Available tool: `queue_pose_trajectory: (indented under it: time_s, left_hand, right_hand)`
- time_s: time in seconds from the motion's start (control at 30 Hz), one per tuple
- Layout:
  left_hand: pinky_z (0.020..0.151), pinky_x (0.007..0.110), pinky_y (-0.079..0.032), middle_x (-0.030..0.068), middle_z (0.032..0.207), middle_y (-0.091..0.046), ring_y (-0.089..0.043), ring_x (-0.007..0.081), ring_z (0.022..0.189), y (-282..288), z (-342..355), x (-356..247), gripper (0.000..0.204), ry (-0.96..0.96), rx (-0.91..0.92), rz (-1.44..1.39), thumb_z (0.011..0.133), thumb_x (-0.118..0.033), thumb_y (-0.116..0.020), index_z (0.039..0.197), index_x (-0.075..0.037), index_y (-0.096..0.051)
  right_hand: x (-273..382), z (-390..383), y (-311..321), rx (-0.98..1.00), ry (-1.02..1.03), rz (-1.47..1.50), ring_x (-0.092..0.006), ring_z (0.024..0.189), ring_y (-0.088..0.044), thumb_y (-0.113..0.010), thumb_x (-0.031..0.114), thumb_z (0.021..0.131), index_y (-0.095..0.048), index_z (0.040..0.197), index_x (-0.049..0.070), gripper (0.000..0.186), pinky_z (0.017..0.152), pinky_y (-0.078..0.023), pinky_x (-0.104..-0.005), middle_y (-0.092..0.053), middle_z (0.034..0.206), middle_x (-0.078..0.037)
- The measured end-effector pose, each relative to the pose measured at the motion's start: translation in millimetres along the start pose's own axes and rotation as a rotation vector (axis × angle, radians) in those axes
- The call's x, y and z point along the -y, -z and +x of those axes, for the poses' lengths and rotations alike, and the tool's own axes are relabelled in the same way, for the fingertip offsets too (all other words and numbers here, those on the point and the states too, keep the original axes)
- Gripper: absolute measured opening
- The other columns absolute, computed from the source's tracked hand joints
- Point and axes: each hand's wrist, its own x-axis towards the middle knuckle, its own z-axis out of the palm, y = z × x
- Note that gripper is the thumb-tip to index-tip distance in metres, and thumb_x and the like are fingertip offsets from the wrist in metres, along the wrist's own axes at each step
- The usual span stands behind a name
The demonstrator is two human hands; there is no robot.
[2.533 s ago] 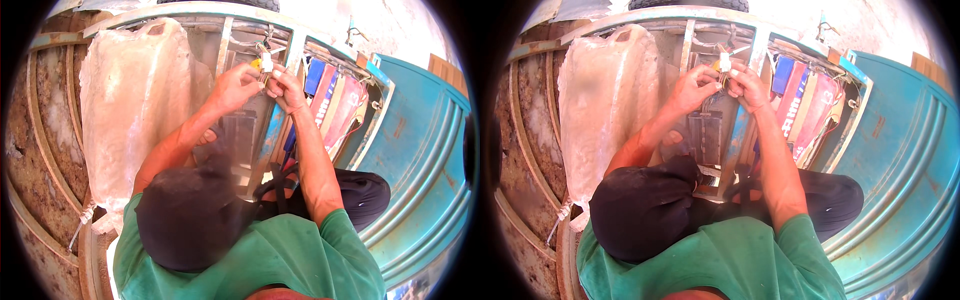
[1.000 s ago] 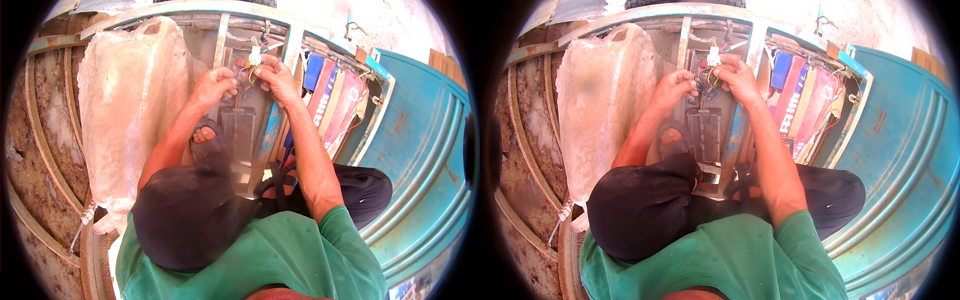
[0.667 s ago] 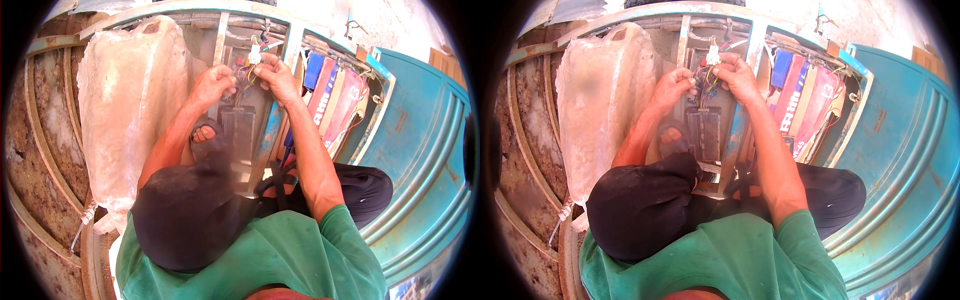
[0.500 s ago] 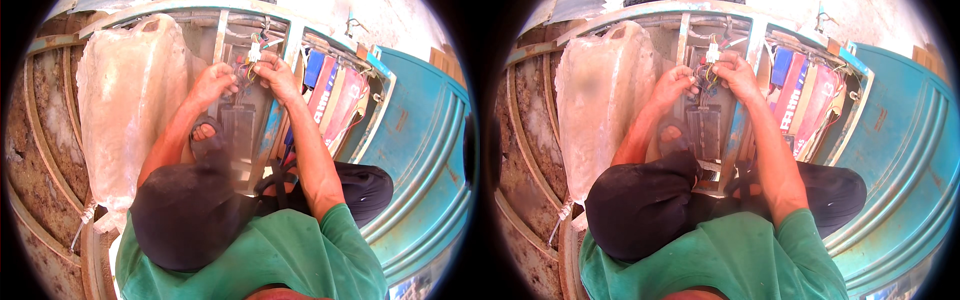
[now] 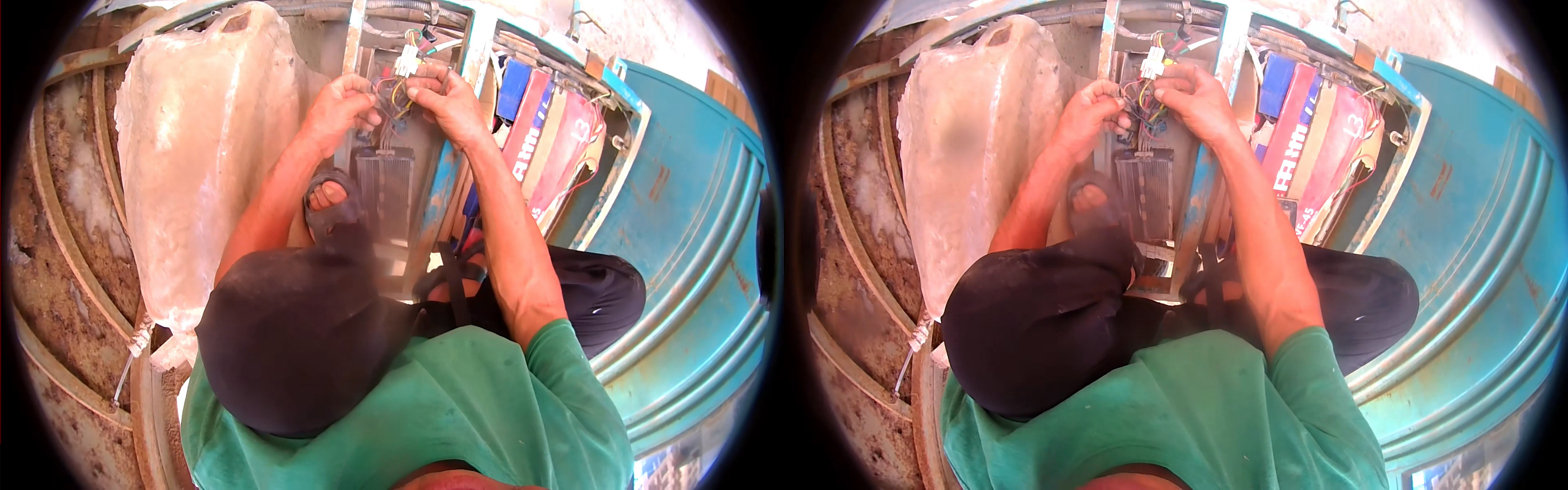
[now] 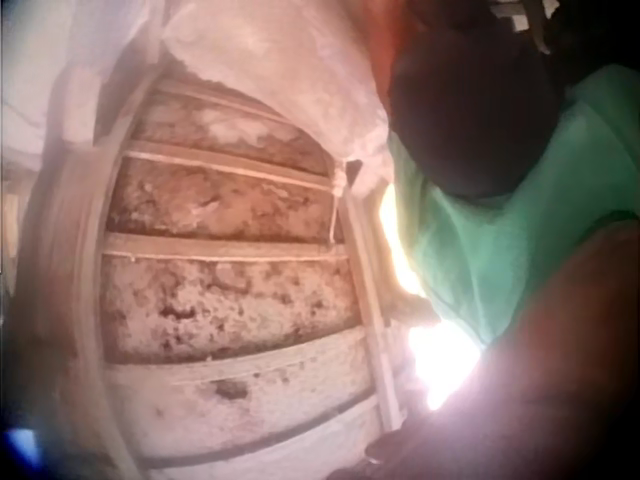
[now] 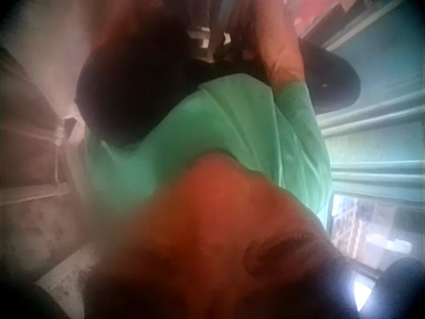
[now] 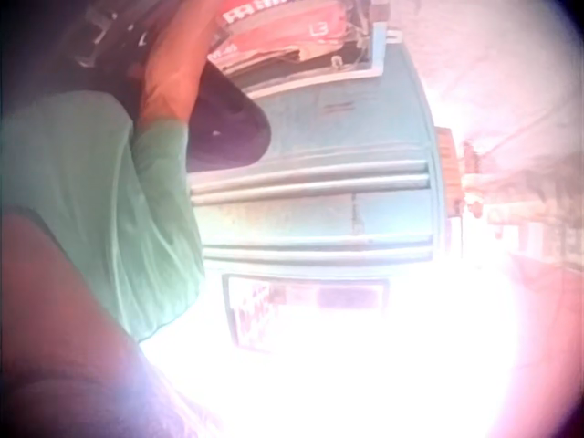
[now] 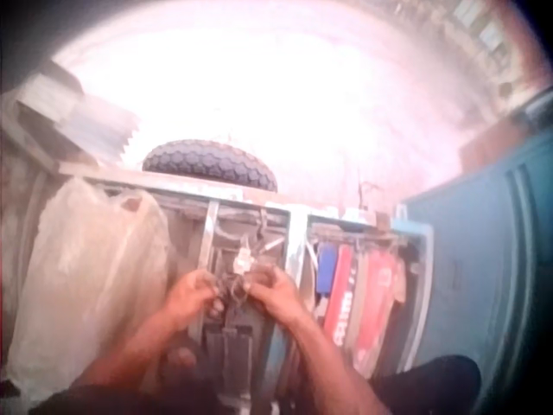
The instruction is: The person works on the wiring and electrical components of a vehicle, handling wires and connectors by hand inside an open compartment.
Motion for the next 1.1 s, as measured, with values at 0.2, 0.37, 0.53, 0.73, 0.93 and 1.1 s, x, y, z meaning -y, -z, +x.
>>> queue_pose_trajectory:
  time_s: [0.2,0.37,0.53,0.73,0.93,1.1]
  left_hand:
    - [0.069,0.031,-0.055,0.0043,0.092,-0.068,-0.067,0.0147,0.076,-0.3,-6.0,0.0,0.014,-0.002,-0.042,0.014,0.099,-0.010,-0.061,0.112,-0.005,-0.060]
    - [0.072,0.030,-0.054,0.0042,0.094,-0.068,-0.066,0.0141,0.078,5.7,-7.5,2.7,0.015,0.006,-0.007,0.025,0.099,-0.012,-0.061,0.113,-0.006,-0.062]
    - [0.074,0.031,-0.054,0.0051,0.096,-0.069,-0.066,0.0146,0.080,5.2,-7.1,4.1,0.017,0.010,0.038,0.009,0.099,-0.014,-0.062,0.114,-0.005,-0.064]
    - [0.074,0.031,-0.054,0.0064,0.098,-0.070,-0.068,0.0158,0.081,6.4,-4.8,8.1,0.018,-0.003,0.060,-0.017,0.099,-0.015,-0.063,0.113,-0.004,-0.065]
    - [0.075,0.030,-0.055,0.0059,0.098,-0.072,-0.069,0.0153,0.083,0.0,-8.4,7.2,0.015,-0.004,0.099,0.000,0.100,-0.015,-0.064,0.111,-0.005,-0.066]
    - [0.076,0.030,-0.055,0.0069,0.100,-0.073,-0.070,0.0157,0.085,0.6,-10.7,6.4,0.016,-0.022,0.098,0.010,0.101,-0.015,-0.064,0.112,-0.004,-0.066]
  right_hand:
    - [-4.1,0.8,4.5,0.023,0.073,-0.043,-0.0147,0.094,-0.068,-0.076,0.009,0.089,-0.062,0.128,-0.001,0.042,0.082,-0.053,-0.0282,-0.073,0.115,-0.013]
    - [-7.0,2.2,11.8,0.011,0.087,-0.196,-0.0150,0.097,-0.069,-0.078,0.012,0.089,-0.069,0.118,0.000,0.033,0.088,-0.054,-0.0296,-0.075,0.108,-0.011]
    - [-3.7,-1.8,9.2,0.122,0.055,-0.282,-0.0113,0.096,-0.068,-0.079,0.011,0.090,-0.072,0.113,0.002,0.026,0.090,-0.054,-0.0267,-0.074,0.105,-0.005]
    - [3.7,-3.5,7.7,0.116,0.029,-0.334,-0.0110,0.095,-0.068,-0.080,0.009,0.088,-0.072,0.117,0.001,0.031,0.090,-0.054,-0.0270,-0.074,0.105,-0.004]
    - [-8.4,-3.1,-8.8,0.197,0.060,-0.353,-0.0150,0.091,-0.070,-0.082,0.016,0.085,-0.071,0.110,-0.003,0.033,0.084,-0.057,-0.0314,-0.076,0.100,-0.010]
    - [-4.6,-5.9,-15.4,0.131,0.055,-0.394,-0.0126,0.087,-0.068,-0.080,0.015,0.088,-0.071,0.106,-0.001,0.026,0.080,-0.055,-0.0293,-0.074,0.097,-0.007]
